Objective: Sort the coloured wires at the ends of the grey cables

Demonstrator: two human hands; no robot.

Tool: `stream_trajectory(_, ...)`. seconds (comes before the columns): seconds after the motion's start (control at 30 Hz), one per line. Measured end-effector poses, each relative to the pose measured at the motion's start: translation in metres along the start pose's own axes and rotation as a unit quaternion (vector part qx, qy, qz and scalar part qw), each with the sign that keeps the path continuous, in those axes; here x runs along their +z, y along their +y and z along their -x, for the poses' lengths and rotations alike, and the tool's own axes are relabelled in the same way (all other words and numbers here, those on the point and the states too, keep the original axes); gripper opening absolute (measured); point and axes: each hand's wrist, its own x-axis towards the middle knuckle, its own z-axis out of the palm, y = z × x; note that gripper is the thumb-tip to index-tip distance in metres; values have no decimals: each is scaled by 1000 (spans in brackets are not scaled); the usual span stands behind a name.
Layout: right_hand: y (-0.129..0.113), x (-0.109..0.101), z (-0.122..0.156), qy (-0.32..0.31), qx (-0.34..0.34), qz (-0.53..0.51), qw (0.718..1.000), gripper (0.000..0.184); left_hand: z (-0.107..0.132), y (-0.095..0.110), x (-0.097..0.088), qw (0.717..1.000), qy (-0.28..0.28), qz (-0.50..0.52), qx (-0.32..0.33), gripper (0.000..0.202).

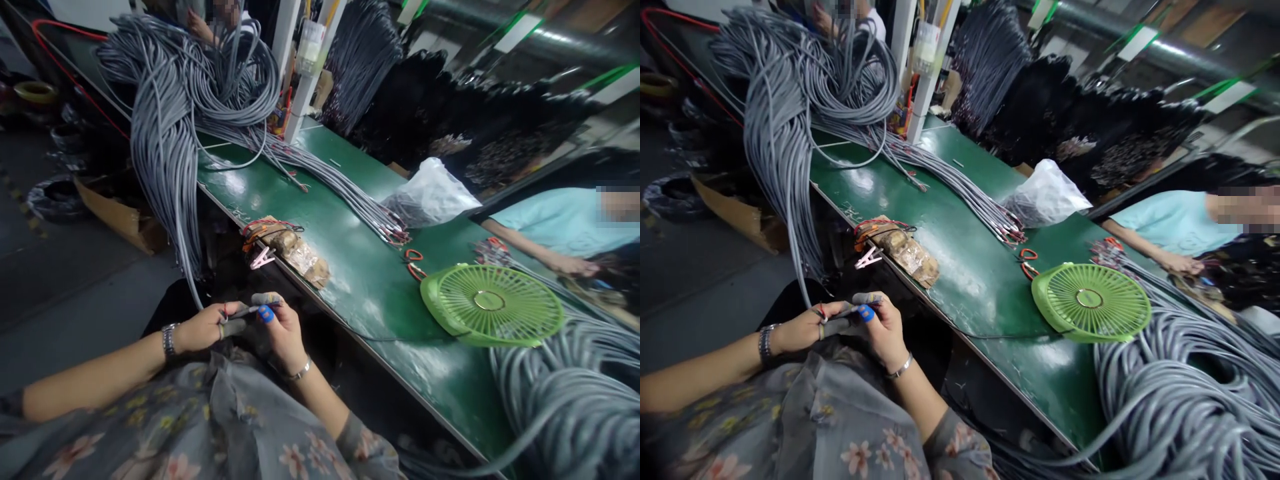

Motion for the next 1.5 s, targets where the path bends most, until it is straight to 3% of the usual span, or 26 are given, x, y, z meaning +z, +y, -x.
stream_trajectory(0.07,-4,0,-4,0,-2,9,1000,29,2,7,-7,999,-38,17,-22,32)
stream_trajectory(0.2,-9,8,-17,-5,24,3,1000,30,3,24,-23,995,83,50,9,45)
stream_trajectory(0.23,-9,12,-21,-11,34,-10,999,32,1,28,-25,995,86,41,6,46)
stream_trajectory(0.37,-5,27,-34,-13,74,-65,995,43,-4,37,-19,999,31,-26,-32,42)
stream_trajectory(0.6,-2,34,-31,45,94,-85,991,39,-3,26,-13,996,24,-75,-31,29)
stream_trajectory(0.87,-12,33,-43,-42,157,-58,985,53,-5,31,-18,992,-32,-105,-63,27)
stream_trajectory(1.03,-9,35,-46,-22,183,-58,981,56,-5,28,-15,992,7,-107,-59,25)
stream_trajectory(1.17,-2,35,-42,11,186,-76,980,58,-8,25,-11,995,60,-36,-66,31)
stream_trajectory(1.37,0,35,-34,22,130,-65,989,56,-9,28,-5,984,145,57,-85,34)
stream_trajectory(1.5,-1,35,-34,24,116,-59,991,56,-9,28,-6,983,155,61,-78,31)
